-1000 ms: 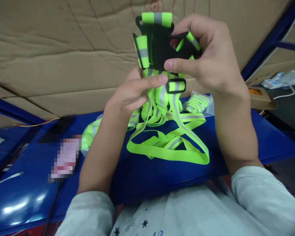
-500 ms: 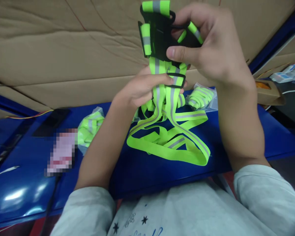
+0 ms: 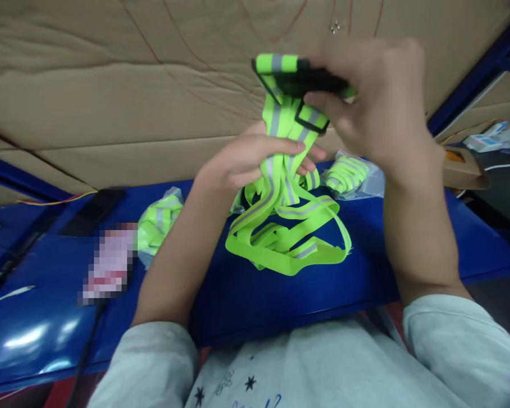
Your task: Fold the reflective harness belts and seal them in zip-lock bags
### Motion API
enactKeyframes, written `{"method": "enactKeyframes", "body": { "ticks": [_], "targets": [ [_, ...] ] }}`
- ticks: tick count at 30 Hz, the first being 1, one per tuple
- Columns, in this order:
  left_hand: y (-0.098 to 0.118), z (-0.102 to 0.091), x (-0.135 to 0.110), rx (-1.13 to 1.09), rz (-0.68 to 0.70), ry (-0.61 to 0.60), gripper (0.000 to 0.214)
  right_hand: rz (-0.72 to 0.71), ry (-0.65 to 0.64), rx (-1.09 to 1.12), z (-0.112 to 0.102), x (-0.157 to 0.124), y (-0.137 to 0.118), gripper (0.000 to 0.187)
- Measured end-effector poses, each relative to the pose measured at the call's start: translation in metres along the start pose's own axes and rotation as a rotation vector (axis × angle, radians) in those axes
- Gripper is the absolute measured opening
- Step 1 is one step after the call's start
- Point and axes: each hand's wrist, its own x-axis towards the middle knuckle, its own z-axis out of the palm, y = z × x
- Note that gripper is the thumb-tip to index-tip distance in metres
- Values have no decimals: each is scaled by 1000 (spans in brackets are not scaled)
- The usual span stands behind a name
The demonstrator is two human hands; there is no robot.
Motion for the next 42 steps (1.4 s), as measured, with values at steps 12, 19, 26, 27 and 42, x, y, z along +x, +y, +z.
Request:
{"method": "enactKeyframes", "body": {
  "ticks": [12,19,26,27,42],
  "targets": [
    [24,2,-10,-83,212,179,19,-94,-293,196,9,3,-27,69],
    [10,-7,-15,121,85,67,21,26,-184,713,0,-1,2,34],
    [3,-3,-6,11,79,89,19,115,-95,532,11,5,-2,24],
    [1,-4,-3,-8,53,88,22,106,-24,492,11,6,-1,25],
    [-11,-12,10,-334,150,21,21,-74,-15,235,60,4,-4,59]
  ]
}}
